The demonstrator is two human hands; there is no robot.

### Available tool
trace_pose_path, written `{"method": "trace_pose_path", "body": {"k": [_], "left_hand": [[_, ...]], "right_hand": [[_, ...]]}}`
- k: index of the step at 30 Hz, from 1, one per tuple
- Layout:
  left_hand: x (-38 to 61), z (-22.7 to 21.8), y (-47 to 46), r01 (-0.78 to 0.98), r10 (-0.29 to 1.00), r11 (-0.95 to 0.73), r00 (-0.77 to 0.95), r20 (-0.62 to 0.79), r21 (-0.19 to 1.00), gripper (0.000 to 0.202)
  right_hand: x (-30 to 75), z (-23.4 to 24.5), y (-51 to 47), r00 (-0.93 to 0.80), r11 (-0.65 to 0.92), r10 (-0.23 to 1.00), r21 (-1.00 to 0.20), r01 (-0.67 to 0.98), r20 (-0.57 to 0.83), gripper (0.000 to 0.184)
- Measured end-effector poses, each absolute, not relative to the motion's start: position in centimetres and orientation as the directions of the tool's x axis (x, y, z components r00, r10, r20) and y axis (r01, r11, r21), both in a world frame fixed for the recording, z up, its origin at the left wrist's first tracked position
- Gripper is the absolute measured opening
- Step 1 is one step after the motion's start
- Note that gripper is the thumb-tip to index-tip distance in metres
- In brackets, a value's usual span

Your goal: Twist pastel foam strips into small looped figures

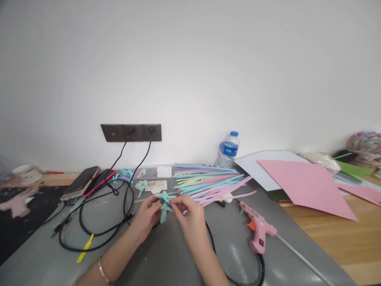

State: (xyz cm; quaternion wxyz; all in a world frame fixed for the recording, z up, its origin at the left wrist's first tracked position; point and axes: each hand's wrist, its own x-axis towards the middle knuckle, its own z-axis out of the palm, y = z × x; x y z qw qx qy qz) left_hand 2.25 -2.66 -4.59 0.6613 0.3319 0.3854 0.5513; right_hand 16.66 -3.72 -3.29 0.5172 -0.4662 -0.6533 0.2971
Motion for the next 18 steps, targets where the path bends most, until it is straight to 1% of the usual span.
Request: {"method": "trace_pose_path", "body": {"k": [3,6,10,12,15,18], "left_hand": [[2.4,-4.5,-2.8,-0.530,0.983,0.181,0.124,-0.136,0.828,0.026],[2.5,-4.6,-2.9,-0.570,0.982,0.183,0.140,-0.125,0.801,0.025],[2.5,-4.6,-3.0,-0.601,0.976,0.177,0.206,-0.063,0.779,0.021],[2.3,-4.6,-2.9,-0.593,0.970,0.181,0.241,-0.042,0.785,0.022],[1.8,-4.5,-2.9,-0.492,0.957,0.190,0.287,-0.048,0.849,0.027],[1.1,-4.5,-2.9,-0.283,0.952,0.097,0.307,-0.006,0.954,0.028]], "right_hand": [[16.8,-3.5,-3.8,0.030,0.321,0.942,-0.925,0.201,0.334,0.008],[16.6,-3.8,-3.5,0.036,0.243,0.969,-0.970,0.005,0.243,0.013],[16.2,-4.3,-2.9,-0.024,0.185,0.980,-0.948,-0.260,0.198,0.026],[16.4,-4.4,-2.6,-0.083,0.147,0.979,-0.930,-0.338,0.185,0.030],[17.4,-3.9,-2.2,-0.216,0.068,0.965,-0.941,-0.332,0.146,0.028],[19.0,-2.9,-1.5,-0.355,0.001,0.931,-0.975,-0.224,0.082,0.023]]}}
